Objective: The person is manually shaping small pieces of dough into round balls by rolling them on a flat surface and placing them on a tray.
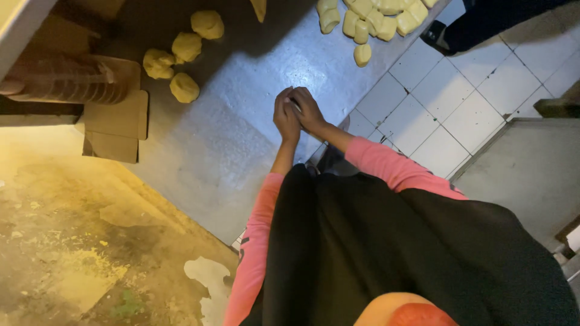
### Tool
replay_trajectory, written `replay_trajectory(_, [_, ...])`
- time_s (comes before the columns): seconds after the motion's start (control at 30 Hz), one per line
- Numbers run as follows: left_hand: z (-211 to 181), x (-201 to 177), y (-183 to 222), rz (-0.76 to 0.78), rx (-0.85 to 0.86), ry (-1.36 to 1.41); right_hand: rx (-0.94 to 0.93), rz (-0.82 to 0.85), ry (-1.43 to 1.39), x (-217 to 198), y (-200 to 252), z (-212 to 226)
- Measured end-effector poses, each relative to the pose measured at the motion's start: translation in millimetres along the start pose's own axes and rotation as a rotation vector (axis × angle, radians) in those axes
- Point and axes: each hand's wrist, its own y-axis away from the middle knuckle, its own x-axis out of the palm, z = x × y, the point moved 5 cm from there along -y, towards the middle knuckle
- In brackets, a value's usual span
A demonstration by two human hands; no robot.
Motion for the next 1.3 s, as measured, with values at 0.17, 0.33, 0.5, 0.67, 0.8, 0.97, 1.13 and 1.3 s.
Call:
replay_trajectory(0.17, [27,-74,1,-0.184,-0.076,0.132,0.142,0.056,-0.101,64,-7,19])
replay_trajectory(0.33, [52,-82,84,-0.192,-0.103,0.279,-0.139,0.111,-0.179,81,57,41])
replay_trajectory(0.5, [21,-35,111,-0.149,0.018,0.226,-0.008,0.109,-0.219,25,103,17])
replay_trajectory(0.67, [8,13,40,-0.014,0.034,0.093,0.060,-0.023,-0.073,-17,45,-11])
replay_trajectory(0.8, [-2,-1,-24,-0.029,-0.094,0.141,0.050,-0.032,-0.142,15,-12,-32])
replay_trajectory(0.97, [32,-64,3,-0.174,-0.092,0.165,0.028,0.110,-0.079,75,-8,-1])
replay_trajectory(1.13, [61,-71,91,-0.323,-0.060,0.269,-0.022,0.104,-0.217,76,51,35])
replay_trajectory(1.3, [46,-30,119,-0.258,0.007,0.380,0.068,0.206,-0.288,21,85,29])
